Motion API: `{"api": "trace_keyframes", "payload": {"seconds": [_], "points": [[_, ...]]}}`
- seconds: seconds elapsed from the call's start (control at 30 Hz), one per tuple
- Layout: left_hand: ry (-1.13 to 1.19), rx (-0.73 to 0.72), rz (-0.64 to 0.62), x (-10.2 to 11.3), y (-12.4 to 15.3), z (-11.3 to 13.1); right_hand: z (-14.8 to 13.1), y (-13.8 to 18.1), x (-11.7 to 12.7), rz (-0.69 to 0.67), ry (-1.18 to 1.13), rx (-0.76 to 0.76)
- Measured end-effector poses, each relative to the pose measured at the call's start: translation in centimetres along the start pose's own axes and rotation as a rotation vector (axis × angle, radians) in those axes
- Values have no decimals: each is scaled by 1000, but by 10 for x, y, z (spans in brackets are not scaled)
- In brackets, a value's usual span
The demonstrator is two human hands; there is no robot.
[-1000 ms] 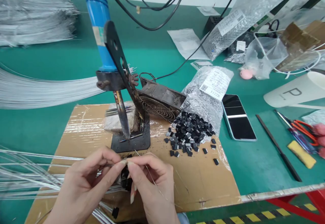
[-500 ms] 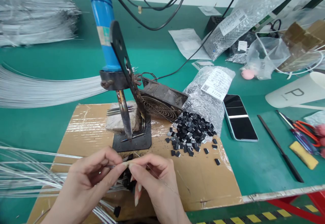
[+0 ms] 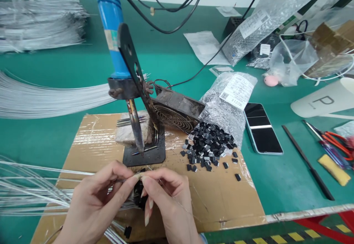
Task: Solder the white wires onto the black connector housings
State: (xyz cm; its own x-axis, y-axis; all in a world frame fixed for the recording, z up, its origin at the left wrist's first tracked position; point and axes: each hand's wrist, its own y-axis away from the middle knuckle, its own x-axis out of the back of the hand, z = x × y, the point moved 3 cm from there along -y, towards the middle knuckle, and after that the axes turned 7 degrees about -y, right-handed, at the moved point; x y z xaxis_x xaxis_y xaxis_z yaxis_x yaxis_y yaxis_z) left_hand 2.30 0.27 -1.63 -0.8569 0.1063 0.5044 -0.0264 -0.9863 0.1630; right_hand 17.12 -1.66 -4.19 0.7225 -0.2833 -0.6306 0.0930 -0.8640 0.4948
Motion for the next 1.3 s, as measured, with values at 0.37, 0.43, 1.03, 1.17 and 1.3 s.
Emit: {"api": "trace_keyframes", "payload": {"seconds": [0.37,0.43,1.03,1.17,1.3], "points": [[-33,-77,121,-3,3,-1,9,1,-6,52,-66,31],[-9,-62,122,-4,3,-2,11,1,-7,59,-78,36],[104,47,137,-4,3,-1,6,0,-4,71,51,142],[65,12,132,-3,2,-3,6,0,-4,75,50,133],[5,-66,76,-1,1,-6,2,0,-2,54,54,105]]}}
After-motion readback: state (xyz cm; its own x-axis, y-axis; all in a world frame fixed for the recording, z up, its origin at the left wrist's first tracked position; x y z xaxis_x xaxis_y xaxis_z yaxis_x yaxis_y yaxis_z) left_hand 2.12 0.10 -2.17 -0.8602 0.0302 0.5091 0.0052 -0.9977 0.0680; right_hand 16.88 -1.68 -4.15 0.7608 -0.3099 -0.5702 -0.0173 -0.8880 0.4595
